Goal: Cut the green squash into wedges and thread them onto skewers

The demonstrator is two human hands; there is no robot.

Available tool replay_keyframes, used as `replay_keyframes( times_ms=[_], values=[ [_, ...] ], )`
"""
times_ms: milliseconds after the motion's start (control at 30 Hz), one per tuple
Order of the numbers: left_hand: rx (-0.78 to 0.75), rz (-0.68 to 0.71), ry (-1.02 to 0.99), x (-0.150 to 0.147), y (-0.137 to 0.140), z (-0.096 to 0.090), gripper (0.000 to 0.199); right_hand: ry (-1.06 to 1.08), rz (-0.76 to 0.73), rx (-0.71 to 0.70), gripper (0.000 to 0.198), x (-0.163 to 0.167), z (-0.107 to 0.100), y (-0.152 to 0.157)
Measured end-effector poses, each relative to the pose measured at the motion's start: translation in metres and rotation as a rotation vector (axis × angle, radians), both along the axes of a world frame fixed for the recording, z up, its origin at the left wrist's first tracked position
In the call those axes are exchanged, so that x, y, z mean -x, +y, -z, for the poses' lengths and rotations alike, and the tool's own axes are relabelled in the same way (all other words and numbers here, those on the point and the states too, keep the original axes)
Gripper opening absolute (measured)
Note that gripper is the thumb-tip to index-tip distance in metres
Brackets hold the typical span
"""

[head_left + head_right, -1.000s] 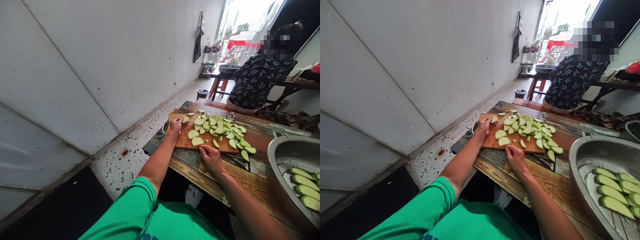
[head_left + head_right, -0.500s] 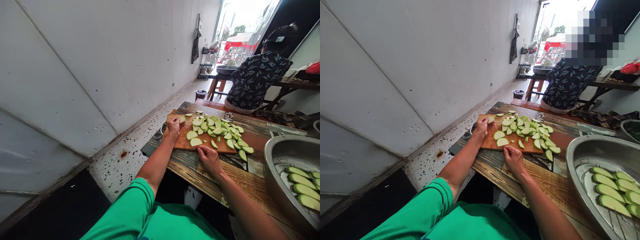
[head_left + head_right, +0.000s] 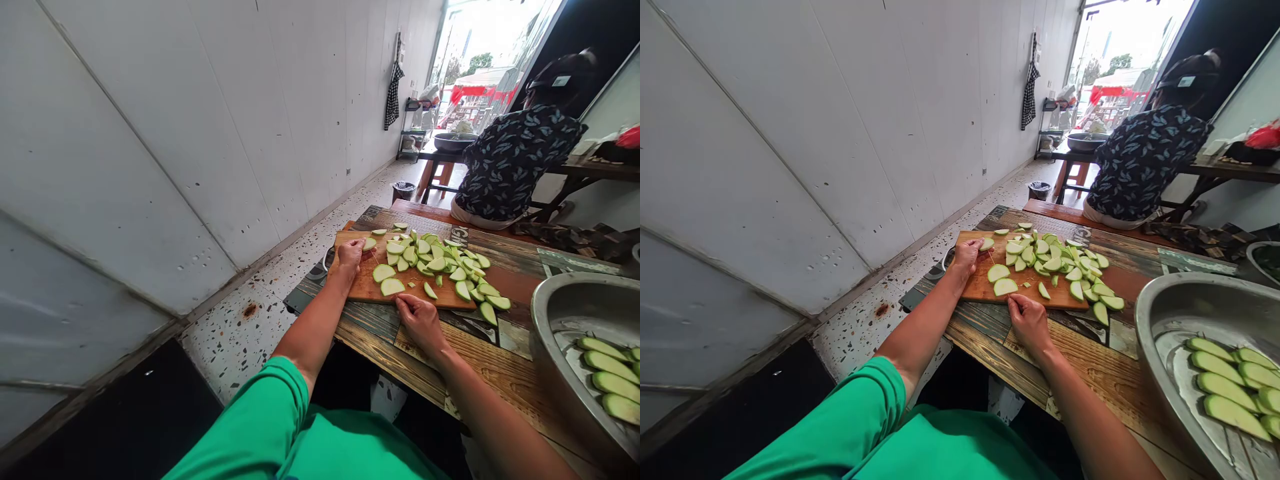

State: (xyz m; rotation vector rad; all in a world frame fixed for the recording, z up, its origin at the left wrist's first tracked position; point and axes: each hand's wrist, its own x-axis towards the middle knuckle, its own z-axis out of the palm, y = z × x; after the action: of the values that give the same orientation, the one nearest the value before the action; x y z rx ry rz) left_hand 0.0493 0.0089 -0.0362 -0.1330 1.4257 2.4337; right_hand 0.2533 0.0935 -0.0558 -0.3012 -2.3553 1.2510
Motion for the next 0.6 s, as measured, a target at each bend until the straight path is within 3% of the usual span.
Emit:
replay_keyframes(
  times_ms=[600],
  values=[
    [0.061,0.029,0.068,-0.0078,0.0029,-0.0022,0.015,0.009,0.01,-0.02,0.035,0.0013,-0.0011,-0.0021]
  ],
)
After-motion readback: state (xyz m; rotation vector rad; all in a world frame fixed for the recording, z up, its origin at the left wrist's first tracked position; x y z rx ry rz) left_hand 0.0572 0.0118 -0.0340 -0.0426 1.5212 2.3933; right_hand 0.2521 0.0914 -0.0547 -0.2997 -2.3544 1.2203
